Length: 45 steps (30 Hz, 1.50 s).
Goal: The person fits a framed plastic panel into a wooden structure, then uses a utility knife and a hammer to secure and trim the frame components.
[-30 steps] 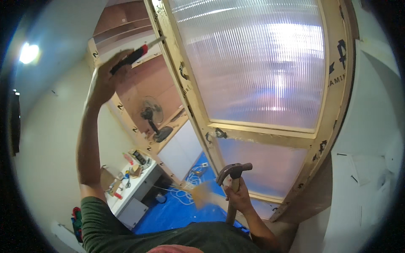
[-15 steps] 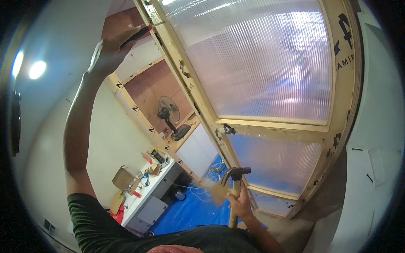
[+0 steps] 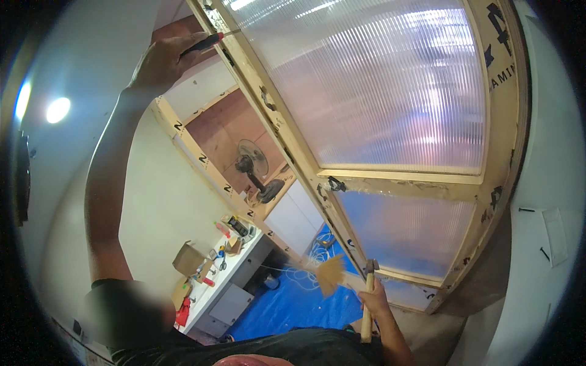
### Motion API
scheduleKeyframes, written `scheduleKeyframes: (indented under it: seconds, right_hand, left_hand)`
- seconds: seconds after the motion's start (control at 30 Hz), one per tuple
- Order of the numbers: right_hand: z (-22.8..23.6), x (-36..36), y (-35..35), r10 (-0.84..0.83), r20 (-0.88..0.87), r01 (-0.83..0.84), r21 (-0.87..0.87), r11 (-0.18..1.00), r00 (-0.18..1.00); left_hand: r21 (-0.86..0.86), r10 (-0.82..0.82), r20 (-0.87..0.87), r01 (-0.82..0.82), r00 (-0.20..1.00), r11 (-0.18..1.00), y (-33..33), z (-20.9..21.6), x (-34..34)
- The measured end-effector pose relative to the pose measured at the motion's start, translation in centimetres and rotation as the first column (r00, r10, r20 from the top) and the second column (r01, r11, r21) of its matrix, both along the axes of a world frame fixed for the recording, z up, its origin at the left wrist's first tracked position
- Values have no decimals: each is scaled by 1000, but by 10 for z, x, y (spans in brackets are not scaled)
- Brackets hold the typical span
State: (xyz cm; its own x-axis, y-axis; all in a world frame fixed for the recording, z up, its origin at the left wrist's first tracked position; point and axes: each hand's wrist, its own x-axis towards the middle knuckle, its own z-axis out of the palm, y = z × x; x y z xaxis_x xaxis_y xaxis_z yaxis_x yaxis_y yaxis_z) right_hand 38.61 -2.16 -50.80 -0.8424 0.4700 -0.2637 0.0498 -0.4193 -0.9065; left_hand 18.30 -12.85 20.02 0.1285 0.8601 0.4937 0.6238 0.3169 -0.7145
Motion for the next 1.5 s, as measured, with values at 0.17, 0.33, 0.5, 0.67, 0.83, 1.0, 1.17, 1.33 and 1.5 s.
scheduleKeyframes:
  seconds: [0.17,0.33,0.5,0.67,0.83,1.0,1.17,1.33,1.5]
  right_hand:
    - [-66,13,3,93,155,-66,-170,983,984]
    - [-133,24,0,37,207,73,-498,864,978]
    - [-131,48,-5,-5,163,99,-577,811,987]
    - [-102,36,1,120,230,-36,-339,940,966]
    - [-34,28,13,214,162,-216,-4,976,963]
    - [31,22,18,320,54,-324,87,942,946]
    - [93,24,20,373,4,-369,165,915,928]
    - [121,27,21,424,-56,-405,212,890,904]
    - [173,32,19,379,-182,-339,219,915,907]
  left_hand:
    - [40,98,27,-99,995,994,3,-1,1]
    - [44,3,-46,-1,999,999,3,-1,-6]
    - [53,120,31,-122,992,991,4,-9,7]
    - [62,241,13,-241,970,968,5,-9,0]
    - [84,241,-27,-238,970,968,5,-13,-2]
    - [37,211,-49,-209,976,977,2,-7,-2]
    - [45,202,-12,-201,979,979,5,-10,-1]
    - [63,185,-46,-182,982,981,7,-12,-3]
    - [49,127,-94,-123,987,991,5,-10,-8]
